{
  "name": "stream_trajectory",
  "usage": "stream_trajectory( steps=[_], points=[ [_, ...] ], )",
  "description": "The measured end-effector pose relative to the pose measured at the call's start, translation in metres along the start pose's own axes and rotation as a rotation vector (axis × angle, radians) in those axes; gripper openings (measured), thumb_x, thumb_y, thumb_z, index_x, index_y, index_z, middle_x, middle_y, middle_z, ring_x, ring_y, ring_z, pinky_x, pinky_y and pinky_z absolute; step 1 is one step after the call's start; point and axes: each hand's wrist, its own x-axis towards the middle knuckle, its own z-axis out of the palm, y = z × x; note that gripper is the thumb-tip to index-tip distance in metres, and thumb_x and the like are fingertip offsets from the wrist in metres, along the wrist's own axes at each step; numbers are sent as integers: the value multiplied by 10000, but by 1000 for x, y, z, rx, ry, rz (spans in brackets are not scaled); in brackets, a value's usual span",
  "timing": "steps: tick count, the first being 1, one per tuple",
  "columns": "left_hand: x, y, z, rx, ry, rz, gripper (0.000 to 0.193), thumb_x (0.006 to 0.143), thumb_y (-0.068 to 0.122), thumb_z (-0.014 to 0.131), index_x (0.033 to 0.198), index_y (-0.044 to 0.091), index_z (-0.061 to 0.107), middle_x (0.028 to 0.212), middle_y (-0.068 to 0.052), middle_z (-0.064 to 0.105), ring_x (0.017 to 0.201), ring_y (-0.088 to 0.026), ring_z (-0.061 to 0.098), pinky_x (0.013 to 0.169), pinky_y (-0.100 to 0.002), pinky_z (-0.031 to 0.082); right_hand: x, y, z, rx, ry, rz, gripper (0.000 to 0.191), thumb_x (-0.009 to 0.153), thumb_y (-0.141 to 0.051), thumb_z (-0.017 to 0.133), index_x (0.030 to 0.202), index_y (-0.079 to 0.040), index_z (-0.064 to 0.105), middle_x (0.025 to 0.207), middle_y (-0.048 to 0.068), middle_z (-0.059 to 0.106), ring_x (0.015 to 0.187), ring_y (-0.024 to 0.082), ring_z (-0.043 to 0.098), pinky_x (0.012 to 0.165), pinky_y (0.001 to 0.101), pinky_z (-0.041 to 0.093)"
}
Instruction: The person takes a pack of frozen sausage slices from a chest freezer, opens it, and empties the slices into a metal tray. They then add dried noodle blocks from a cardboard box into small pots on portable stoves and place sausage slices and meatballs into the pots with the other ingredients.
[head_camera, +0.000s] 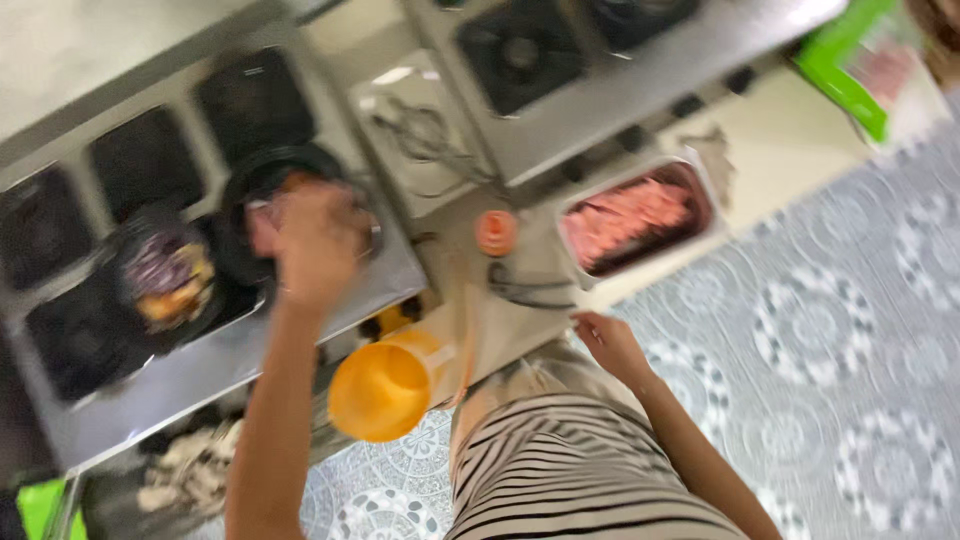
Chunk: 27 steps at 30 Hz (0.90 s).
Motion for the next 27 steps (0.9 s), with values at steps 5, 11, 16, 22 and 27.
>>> stream_trajectory(
  steps=[5, 11, 16, 22, 27],
  points=[
    [-5, 139, 137, -52, -216, 843, 216, 847, 164, 654, 1039, 70, 686, 972, -47, 654, 1001, -232, 638, 930, -415, 516, 7, 22, -33, 2, 111, -129, 314, 876, -97, 618, 1176, -83, 709, 911, 116, 760, 742, 320, 710, 705, 415, 567],
    [18, 204, 268, 259, -272, 445, 688, 763, 212, 682, 1362, -91, 531, 1099, -177, 715, 996, -282, 663, 813, -384, 539, 6, 25, -48, 51, 13, -57, 295, 886, -109, 614, 1166, -102, 707, 930, 115, 762, 782, 301, 735, 752, 404, 576],
    [24, 211, 331, 445, -476, 143, 868, 690, 281, 736, 1413, -114, 461, 1008, -188, 712, 955, -310, 679, 789, -400, 568, -6, 45, -63, 97, -91, -111, 303, 893, -83, 591, 1169, -71, 716, 909, 166, 730, 829, 345, 698, 756, 434, 547],
    [36, 194, 332, 289, -562, 76, 195, 859, 96, 676, 1040, 25, 689, 921, -151, 735, 908, -316, 725, 763, -431, 598, -4, 77, -76, 90, -117, -126, 335, 865, -78, 590, 1181, -56, 699, 893, 179, 714, 818, 351, 689, 765, 431, 548],
    [44, 188, 336, 319, -544, 79, 72, 849, 63, 657, 864, 54, 728, 916, -171, 740, 899, -336, 728, 760, -435, 602, 1, 90, -79, 97, -91, -147, 282, 914, -95, 572, 1157, -56, 710, 969, 166, 749, 873, 329, 718, 794, 410, 561]
  ],
)
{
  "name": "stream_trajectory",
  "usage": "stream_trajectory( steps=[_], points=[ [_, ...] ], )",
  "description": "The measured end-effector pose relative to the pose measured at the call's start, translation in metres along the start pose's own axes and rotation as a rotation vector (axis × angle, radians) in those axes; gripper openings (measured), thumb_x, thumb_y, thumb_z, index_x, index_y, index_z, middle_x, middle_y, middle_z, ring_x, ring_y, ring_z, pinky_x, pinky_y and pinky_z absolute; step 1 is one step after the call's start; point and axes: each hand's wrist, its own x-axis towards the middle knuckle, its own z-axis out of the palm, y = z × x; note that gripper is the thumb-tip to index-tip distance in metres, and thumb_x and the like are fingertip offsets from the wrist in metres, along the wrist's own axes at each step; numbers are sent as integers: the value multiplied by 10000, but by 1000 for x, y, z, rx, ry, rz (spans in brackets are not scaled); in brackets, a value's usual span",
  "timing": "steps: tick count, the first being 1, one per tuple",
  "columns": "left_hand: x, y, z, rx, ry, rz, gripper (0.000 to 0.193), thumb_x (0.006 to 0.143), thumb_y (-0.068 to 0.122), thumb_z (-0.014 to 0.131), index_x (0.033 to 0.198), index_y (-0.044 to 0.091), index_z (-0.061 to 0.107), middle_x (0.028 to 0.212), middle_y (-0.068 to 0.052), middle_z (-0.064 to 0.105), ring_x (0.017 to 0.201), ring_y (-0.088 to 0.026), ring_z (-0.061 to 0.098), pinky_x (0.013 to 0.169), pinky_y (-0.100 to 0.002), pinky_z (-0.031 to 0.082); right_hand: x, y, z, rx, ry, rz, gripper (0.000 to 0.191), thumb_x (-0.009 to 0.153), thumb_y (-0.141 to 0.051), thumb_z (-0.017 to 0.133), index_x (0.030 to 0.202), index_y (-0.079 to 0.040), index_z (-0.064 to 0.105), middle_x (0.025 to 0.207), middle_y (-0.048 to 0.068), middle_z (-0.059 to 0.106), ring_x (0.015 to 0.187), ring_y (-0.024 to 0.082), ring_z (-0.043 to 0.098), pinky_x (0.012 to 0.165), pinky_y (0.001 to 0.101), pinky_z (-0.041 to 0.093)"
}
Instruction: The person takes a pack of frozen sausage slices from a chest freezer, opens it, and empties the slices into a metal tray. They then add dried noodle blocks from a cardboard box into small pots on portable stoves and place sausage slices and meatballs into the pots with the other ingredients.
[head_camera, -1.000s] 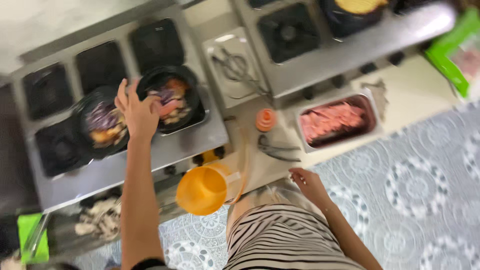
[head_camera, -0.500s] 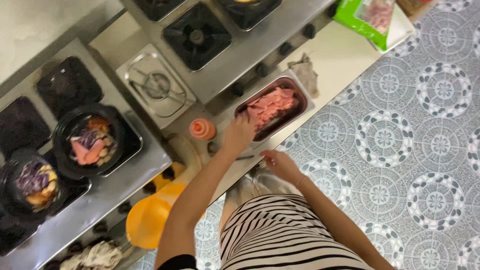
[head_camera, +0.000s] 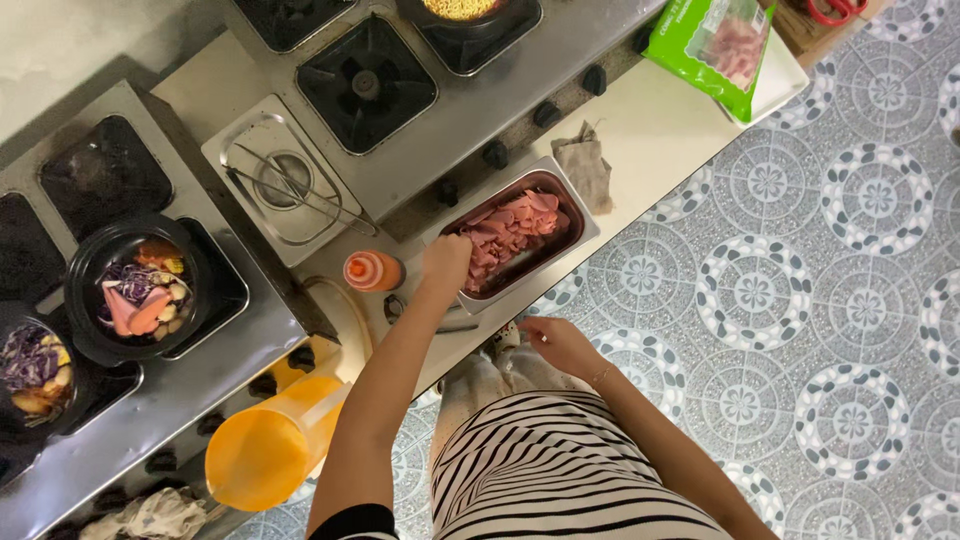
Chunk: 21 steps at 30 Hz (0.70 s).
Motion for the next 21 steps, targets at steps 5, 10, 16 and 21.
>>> stream_trajectory(
  steps=[5, 10, 16, 21],
  points=[
    [-4, 0, -9, 68, 2, 34, 70, 781, 76, 706, 844, 52, 726, 890, -163, 736, 918, -326, 729, 752, -419, 604, 5, 0, -5, 3, -33, 47, 287, 917, -100, 574, 1166, -58, 710, 979, 160, 761, 849, 316, 726, 795, 394, 570],
    [-26, -21, -77, -474, 102, -178, 142, 827, 162, 769, 925, 74, 824, 893, -179, 762, 868, -380, 706, 742, -467, 540, 15, -14, -5, 88, -41, 15, 285, 926, -105, 600, 1182, -47, 712, 946, 157, 764, 803, 277, 738, 760, 366, 579],
    [-95, -123, -151, -1053, 164, -290, 236, 853, 103, 788, 1076, 26, 784, 922, -61, 797, 829, -115, 700, 769, -264, 562, 60, -61, 20, 88, -220, -48, 260, 951, -138, 628, 1183, -45, 698, 884, 140, 763, 763, 232, 733, 745, 352, 577],
    [-202, -250, -177, -1160, 638, -478, 174, 914, 65, 772, 1071, -8, 782, 926, -22, 753, 802, -63, 665, 715, -239, 551, 108, -104, 69, 59, -339, -243, 270, 948, -162, 633, 1192, -61, 686, 924, 106, 780, 792, 215, 750, 727, 344, 590]
  ],
)
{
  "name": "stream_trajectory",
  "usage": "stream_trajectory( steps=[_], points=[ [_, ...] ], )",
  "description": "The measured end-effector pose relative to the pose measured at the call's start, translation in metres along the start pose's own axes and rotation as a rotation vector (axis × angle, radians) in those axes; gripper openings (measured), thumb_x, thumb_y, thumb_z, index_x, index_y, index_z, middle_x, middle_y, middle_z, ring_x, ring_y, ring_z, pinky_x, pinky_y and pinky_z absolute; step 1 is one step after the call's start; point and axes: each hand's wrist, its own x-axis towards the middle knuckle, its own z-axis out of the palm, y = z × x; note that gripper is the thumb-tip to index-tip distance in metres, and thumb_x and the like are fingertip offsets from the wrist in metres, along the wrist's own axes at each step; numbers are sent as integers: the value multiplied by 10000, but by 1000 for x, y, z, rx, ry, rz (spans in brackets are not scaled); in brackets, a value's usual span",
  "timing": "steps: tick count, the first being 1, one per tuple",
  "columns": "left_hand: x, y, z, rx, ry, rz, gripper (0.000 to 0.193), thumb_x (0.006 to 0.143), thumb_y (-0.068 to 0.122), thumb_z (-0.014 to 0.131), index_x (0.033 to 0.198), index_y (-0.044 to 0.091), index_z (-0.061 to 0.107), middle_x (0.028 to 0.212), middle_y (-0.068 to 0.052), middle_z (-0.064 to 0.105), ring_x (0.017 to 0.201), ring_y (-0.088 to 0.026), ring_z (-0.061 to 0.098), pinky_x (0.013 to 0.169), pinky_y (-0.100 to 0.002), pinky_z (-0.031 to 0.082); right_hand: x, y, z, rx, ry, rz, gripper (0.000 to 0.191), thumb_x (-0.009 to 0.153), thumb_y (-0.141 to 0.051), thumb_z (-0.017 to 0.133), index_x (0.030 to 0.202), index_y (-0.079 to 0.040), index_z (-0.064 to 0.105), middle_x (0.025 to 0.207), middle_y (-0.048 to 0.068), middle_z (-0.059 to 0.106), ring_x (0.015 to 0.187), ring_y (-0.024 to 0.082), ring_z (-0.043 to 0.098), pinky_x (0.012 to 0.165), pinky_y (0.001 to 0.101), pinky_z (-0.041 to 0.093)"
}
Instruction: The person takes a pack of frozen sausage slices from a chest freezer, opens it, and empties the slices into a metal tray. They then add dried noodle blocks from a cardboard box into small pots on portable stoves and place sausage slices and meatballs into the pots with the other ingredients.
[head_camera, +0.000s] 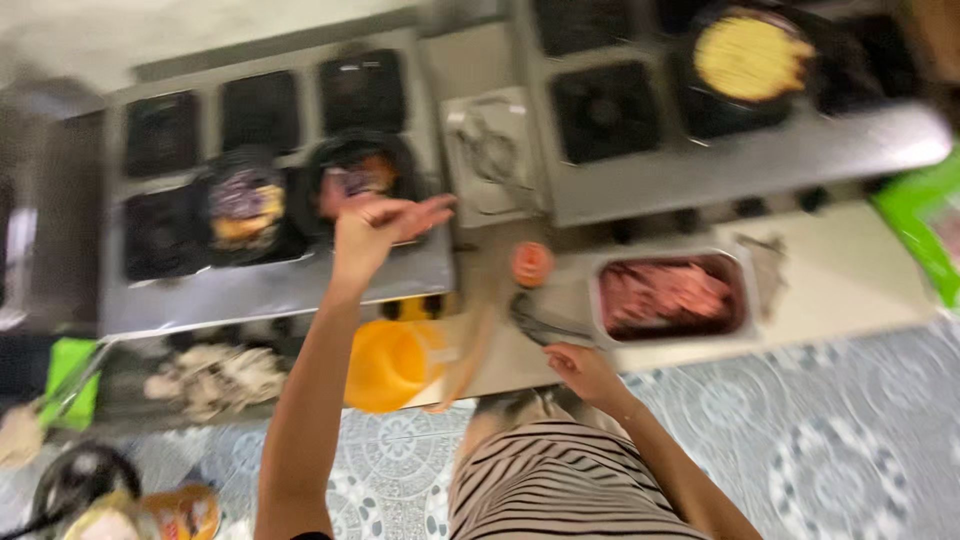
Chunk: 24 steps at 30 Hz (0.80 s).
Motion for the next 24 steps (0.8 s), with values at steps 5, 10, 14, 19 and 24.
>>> stream_trajectory(
  steps=[5, 10, 14, 19, 24],
  points=[
    [30, -23, -114, 24, 188, 40, 196, 927, 42, 725, 1111, -15, 755, 897, -36, 756, 763, -78, 679, 682, -236, 551, 36, -25, 42, -20, -63, 41, 255, 951, -162, 614, 1182, -79, 683, 926, 105, 790, 793, 219, 769, 736, 342, 599],
    [59, -39, -142, 484, 94, 172, 300, 833, 66, 788, 1131, 23, 791, 964, -130, 799, 826, -121, 744, 748, -288, 579, 37, -36, 70, -23, -49, 67, 251, 936, -154, 627, 1169, -80, 685, 940, 115, 783, 792, 235, 769, 732, 346, 607],
    [73, -43, -149, 558, 188, 107, 470, 749, 111, 820, 1203, 36, 721, 1078, -188, 727, 755, -208, 743, 725, -324, 580, 28, -33, 79, 5, -6, 101, 266, 933, -124, 608, 1185, -80, 681, 935, 123, 786, 820, 230, 768, 736, 344, 607],
    [74, -29, -129, 633, 157, -157, 263, 858, 251, 850, 1074, 106, 807, 1027, -134, 751, 902, -240, 751, 802, -368, 569, 9, -23, 83, -6, 91, 241, 278, 932, -123, 604, 1191, -91, 697, 897, 111, 785, 758, 253, 747, 722, 349, 592],
    [34, -4, -23, 740, 35, 544, 206, 930, 52, 656, 1129, 57, 709, 1133, -149, 703, 1100, -339, 662, 1003, -437, 505, -23, -8, 68, -42, 271, 256, 288, 920, -126, 622, 1192, -84, 704, 922, 101, 780, 778, 238, 750, 726, 349, 585]
  ],
)
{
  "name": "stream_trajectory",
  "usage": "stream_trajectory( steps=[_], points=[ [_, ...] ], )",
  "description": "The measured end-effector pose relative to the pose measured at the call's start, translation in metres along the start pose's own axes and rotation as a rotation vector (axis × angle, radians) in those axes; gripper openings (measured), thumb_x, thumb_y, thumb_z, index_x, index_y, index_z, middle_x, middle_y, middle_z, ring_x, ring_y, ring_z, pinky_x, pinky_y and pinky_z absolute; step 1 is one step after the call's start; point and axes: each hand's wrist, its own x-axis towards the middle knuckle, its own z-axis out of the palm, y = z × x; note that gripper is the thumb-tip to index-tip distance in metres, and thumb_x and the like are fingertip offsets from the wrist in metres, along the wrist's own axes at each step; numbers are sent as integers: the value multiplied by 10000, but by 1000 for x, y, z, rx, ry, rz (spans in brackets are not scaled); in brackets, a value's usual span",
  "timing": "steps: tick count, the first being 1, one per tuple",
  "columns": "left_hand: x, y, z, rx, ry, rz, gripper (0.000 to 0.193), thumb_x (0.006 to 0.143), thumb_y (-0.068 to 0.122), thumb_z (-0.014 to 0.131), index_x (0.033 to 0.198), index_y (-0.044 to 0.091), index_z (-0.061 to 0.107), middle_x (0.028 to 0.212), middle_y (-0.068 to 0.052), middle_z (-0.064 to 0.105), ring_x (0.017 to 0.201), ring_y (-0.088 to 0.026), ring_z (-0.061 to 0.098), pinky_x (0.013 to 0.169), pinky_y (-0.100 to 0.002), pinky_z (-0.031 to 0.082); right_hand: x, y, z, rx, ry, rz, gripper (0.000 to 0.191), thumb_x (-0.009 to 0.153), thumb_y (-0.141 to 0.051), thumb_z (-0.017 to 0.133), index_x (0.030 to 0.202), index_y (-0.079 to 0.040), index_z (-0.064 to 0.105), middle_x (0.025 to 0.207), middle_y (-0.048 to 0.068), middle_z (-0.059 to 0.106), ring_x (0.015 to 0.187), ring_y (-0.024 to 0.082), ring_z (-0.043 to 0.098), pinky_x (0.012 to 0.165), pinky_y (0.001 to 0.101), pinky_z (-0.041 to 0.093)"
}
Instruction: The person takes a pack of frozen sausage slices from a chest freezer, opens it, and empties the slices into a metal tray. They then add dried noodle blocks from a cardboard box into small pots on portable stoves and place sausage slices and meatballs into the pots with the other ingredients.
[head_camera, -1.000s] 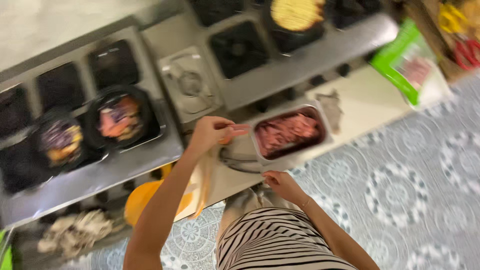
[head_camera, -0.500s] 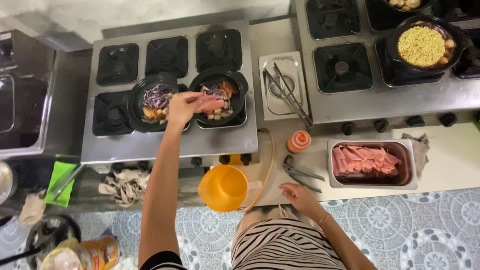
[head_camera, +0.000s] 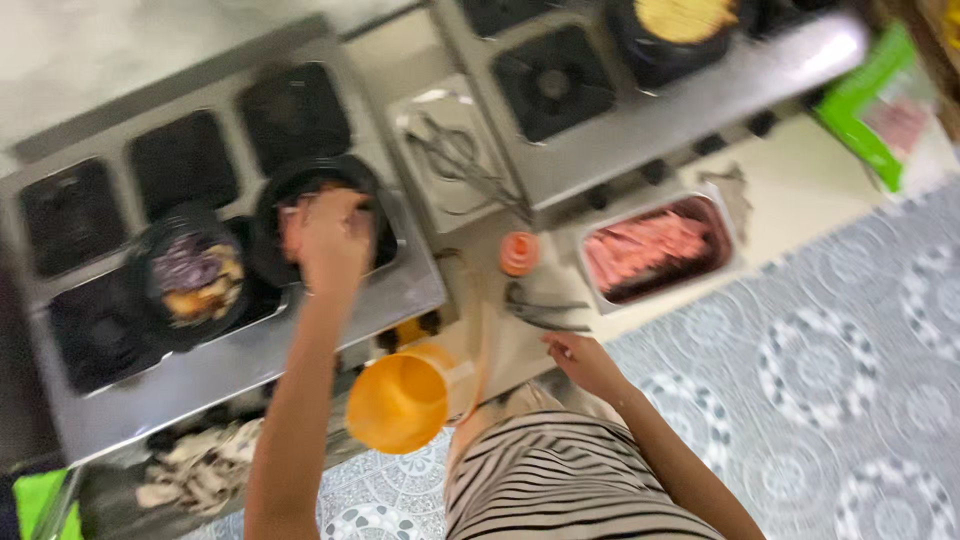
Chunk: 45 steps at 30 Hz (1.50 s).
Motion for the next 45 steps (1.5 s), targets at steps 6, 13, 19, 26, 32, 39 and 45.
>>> stream_trajectory(
  steps=[6, 13, 19, 26, 32, 39, 45],
  points=[
    [-64, 187, 171, -287, -546, 384, 137, 918, 217, 666, 1026, 134, 650, 1056, -105, 676, 1011, -320, 671, 866, -461, 545, -22, 17, -37, 57, 67, -40, 310, 911, -107, 601, 1200, -65, 703, 934, 116, 763, 793, 254, 740, 736, 357, 590],
    [-61, 236, 294, -125, -514, 274, 466, 703, 361, 768, 1081, 109, 665, 992, -153, 676, 960, -361, 663, 748, -483, 535, -56, 24, -84, 35, 53, 38, 293, 927, -124, 609, 1197, -77, 711, 928, 152, 748, 765, 272, 713, 730, 375, 569],
    [-55, 237, 311, -85, -713, 87, 330, 840, 365, 769, 1092, 154, 738, 979, -128, 728, 971, -346, 682, 826, -486, 554, -66, 49, -119, 103, 56, 43, 295, 935, -97, 591, 1202, -69, 712, 906, 134, 756, 767, 255, 723, 739, 361, 570],
    [-18, 218, 255, -640, -538, -297, 286, 881, 132, 724, 1165, 94, 723, 976, -85, 779, 886, -185, 776, 783, -315, 597, -42, 68, -130, 160, 44, -3, 265, 941, -99, 616, 1190, -68, 699, 877, 88, 771, 696, 218, 686, 687, 341, 566],
    [-8, 126, 107, -559, -62, -411, 229, 917, 12, 694, 1144, 15, 720, 953, -43, 763, 826, -67, 661, 772, -218, 546, 39, 70, -133, -260, 322, -178, 270, 925, -130, 642, 1191, -130, 688, 907, 131, 737, 803, 315, 711, 711, 444, 556],
    [-39, -3, 18, -610, 288, -501, 297, 908, -111, 654, 1186, -17, 696, 1052, -14, 706, 987, -89, 659, 920, -240, 518, 119, 43, -134, -873, 297, -268, 423, 911, -338, 604, 1269, -120, 661, 1124, 233, 673, 998, 427, 675, 786, 519, 570],
    [-76, -23, -8, -855, 321, -535, 445, 930, -122, 538, 1353, -33, 646, 1357, -86, 627, 1240, -153, 568, 1069, -267, 427, 118, 39, -128, -756, 394, -273, 294, 983, -330, 569, 1180, -159, 706, 1138, 178, 687, 1012, 420, 684, 759, 515, 568]
  ],
)
